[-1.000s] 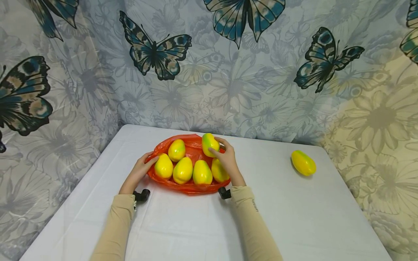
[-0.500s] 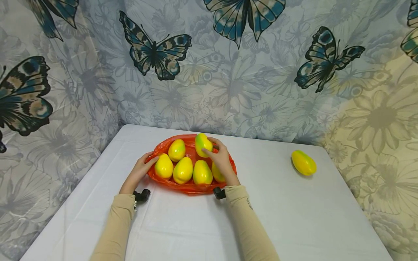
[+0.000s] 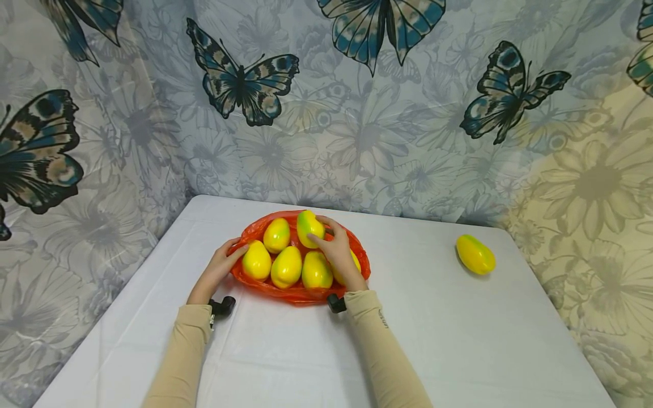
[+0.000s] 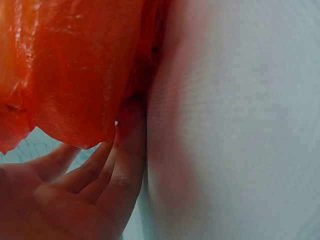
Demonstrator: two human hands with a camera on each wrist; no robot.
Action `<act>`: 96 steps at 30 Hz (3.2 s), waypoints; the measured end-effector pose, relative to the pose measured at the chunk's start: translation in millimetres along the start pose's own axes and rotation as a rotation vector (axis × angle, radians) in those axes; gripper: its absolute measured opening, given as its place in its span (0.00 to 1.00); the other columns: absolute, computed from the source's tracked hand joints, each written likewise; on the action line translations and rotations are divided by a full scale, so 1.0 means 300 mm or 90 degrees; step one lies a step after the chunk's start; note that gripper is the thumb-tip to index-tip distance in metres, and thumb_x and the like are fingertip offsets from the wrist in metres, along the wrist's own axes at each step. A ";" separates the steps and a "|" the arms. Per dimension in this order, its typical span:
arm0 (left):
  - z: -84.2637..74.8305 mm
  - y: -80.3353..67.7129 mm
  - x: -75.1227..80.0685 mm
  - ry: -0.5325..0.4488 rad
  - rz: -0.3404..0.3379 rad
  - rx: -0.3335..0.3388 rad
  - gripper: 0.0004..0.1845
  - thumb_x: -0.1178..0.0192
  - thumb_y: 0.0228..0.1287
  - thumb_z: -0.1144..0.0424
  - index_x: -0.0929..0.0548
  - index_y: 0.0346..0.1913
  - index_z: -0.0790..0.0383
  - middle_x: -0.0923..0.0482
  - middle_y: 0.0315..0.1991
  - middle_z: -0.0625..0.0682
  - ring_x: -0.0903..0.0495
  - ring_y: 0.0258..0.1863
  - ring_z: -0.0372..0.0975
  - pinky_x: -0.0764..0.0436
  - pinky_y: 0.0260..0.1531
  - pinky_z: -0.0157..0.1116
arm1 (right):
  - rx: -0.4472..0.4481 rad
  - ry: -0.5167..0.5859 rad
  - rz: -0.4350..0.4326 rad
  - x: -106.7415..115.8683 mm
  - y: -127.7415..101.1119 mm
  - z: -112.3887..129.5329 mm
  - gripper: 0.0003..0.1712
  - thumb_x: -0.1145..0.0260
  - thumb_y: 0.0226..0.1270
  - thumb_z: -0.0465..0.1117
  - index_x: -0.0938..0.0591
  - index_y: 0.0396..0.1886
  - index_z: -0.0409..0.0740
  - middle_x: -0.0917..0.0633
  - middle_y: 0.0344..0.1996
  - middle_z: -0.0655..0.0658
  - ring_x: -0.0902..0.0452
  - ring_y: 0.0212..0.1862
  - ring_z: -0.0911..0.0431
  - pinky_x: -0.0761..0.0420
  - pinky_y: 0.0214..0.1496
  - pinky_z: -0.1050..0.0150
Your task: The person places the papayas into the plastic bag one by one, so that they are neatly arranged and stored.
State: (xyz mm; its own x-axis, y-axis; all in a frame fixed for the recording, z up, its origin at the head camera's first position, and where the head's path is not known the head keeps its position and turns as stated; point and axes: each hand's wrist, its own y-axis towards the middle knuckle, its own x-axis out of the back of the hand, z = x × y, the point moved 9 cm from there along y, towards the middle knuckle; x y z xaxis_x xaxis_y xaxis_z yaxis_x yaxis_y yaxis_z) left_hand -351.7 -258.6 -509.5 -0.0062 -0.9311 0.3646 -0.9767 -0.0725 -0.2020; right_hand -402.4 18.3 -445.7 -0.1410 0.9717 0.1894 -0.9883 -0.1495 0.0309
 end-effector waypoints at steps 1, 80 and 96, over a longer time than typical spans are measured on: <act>0.000 0.000 0.000 0.000 0.001 0.000 0.41 0.50 0.70 0.38 0.46 0.77 0.59 0.45 0.75 0.63 0.39 0.70 0.54 0.38 0.71 0.54 | 0.004 -0.006 -0.001 -0.003 0.001 0.001 0.29 0.30 0.63 0.44 0.24 0.64 0.55 0.25 0.64 0.49 0.32 0.66 0.49 0.28 0.69 0.50; -0.007 -0.006 -0.003 0.005 -0.005 0.005 0.41 0.51 0.70 0.38 0.46 0.76 0.59 0.47 0.76 0.62 0.44 0.74 0.54 0.43 0.74 0.54 | 0.008 -0.108 -0.015 -0.074 0.033 -0.037 0.27 0.32 0.64 0.35 0.26 0.62 0.38 0.25 0.61 0.36 0.31 0.64 0.43 0.27 0.67 0.50; -0.002 -0.012 -0.007 0.013 -0.008 0.014 0.41 0.51 0.70 0.38 0.46 0.76 0.59 0.47 0.76 0.63 0.43 0.73 0.55 0.42 0.73 0.55 | 0.018 -0.095 -0.026 -0.048 0.014 -0.009 0.28 0.32 0.65 0.40 0.26 0.63 0.41 0.27 0.65 0.39 0.34 0.68 0.42 0.30 0.70 0.46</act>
State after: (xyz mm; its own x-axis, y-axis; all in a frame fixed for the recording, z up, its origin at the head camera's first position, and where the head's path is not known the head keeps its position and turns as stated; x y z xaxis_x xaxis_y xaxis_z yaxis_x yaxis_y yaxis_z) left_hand -348.5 -256.2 -509.1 0.0008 -0.9229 0.3851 -0.9718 -0.0915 -0.2174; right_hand -404.6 4.2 -450.9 -0.0881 0.9395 0.3311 -0.9907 -0.1172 0.0691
